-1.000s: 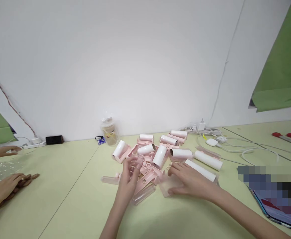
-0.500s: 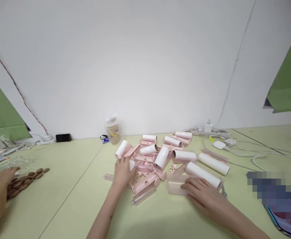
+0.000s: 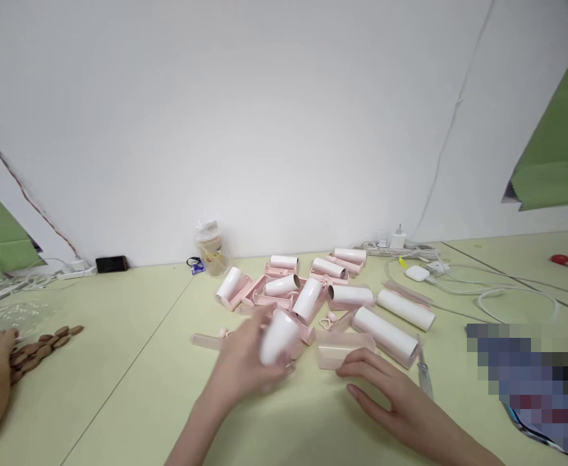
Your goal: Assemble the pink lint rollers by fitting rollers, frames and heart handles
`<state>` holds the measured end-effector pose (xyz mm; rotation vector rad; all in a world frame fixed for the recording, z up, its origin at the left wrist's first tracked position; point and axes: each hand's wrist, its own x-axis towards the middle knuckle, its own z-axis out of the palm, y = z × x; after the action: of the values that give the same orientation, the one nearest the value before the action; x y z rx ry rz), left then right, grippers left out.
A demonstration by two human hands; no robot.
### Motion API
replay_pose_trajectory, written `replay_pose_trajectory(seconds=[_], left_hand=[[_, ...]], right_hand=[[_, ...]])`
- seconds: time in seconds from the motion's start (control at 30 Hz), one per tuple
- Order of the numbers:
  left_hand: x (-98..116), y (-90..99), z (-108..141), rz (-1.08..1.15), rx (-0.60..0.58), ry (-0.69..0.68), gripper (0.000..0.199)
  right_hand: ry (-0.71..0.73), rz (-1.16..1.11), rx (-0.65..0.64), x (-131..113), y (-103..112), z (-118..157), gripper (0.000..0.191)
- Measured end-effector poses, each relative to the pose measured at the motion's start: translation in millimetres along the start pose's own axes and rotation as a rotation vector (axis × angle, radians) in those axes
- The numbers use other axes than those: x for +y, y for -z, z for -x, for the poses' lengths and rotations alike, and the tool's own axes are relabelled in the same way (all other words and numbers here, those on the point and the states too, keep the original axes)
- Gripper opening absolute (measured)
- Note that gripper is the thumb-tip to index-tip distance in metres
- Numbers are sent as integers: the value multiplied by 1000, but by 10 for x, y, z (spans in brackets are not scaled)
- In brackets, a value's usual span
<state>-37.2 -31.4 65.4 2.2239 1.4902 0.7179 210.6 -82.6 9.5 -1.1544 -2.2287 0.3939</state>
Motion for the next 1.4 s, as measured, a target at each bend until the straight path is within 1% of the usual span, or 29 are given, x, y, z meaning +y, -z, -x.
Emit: replay_pose_trajectory(seconds=[0.03, 0.1, 0.13, 0.2, 0.27, 0.33, 0.37, 0.4, 0.47, 0.5, 0.57, 0.67, 0.77, 0.9, 1.0, 1.1, 1.13, 1.2, 1.27, 1.3, 1.37, 1.4], left_hand=[[44, -108, 55, 58, -122, -80, 71], [104, -351, 136, 115, -315, -191, 79], [121, -465, 157, 120, -385, -233, 78], [135, -625, 169, 142, -453, -303, 70], [123, -664, 156, 197, -428, -374, 67], [82, -592, 143, 231, -342, -437, 65], [50, -530, 141, 221, -290, -454, 60], [8, -463, 142, 193, -235, -450, 51], [-99, -343, 152, 113, -141, -387, 34], [-160, -303, 158, 71, -110, -341, 31], [-282, -273, 159, -9, -97, -275, 29], [-428, -320, 128, -127, -128, -266, 18], [-506, -377, 81, -212, -113, -295, 13], [-551, -379, 60, -235, -73, -335, 11], [-586, -366, 60, -238, -62, -350, 12], [-646, -385, 12, -245, -33, -355, 15], [-670, -402, -20, -244, -21, -354, 17], [-718, -444, -94, -237, 1, -350, 21], [-746, -479, -154, -223, 26, -339, 22], [-745, -487, -168, -216, 42, -330, 22], [-699, -477, -149, -205, 78, -314, 24], [-653, -462, -114, -191, 90, -309, 23]], right_hand=[[-4, -13, 35, 19, 16, 2, 18], [-12, -14, 132, 85, 72, -12, 19], [-26, -5, 177, 121, 109, -34, 19], [-78, 30, 217, 168, 190, -120, 18], [-106, 72, 175, 156, 253, -263, 17], [-72, 137, 91, 83, 272, -451, 17], [-32, 188, 36, 32, 259, -554, 17], [10, 245, -17, -21, 231, -655, 18], [66, 354, -104, -117, 133, -842, 17], [80, 396, -136, -150, 68, -920, 14], [88, 446, -168, -180, -75, -1039, 8], [111, 506, -196, -149, -264, -1121, 9], [130, 524, -179, -95, -366, -1124, 17], [132, 491, -161, -80, -410, -1104, 11], [145, 444, -154, -124, -354, -1103, 3], [147, 378, -129, -198, -136, -1057, 8], [126, 343, -110, -222, -28, -1012, 11], [33, 210, -73, -259, 211, -850, 19], [-117, 5, -28, -264, 434, -581, 23], [-186, -63, 7, -253, 521, -410, 23], [-273, -99, 118, -204, 624, -26, 22], [-308, -97, 172, -170, 635, 169, 21]])
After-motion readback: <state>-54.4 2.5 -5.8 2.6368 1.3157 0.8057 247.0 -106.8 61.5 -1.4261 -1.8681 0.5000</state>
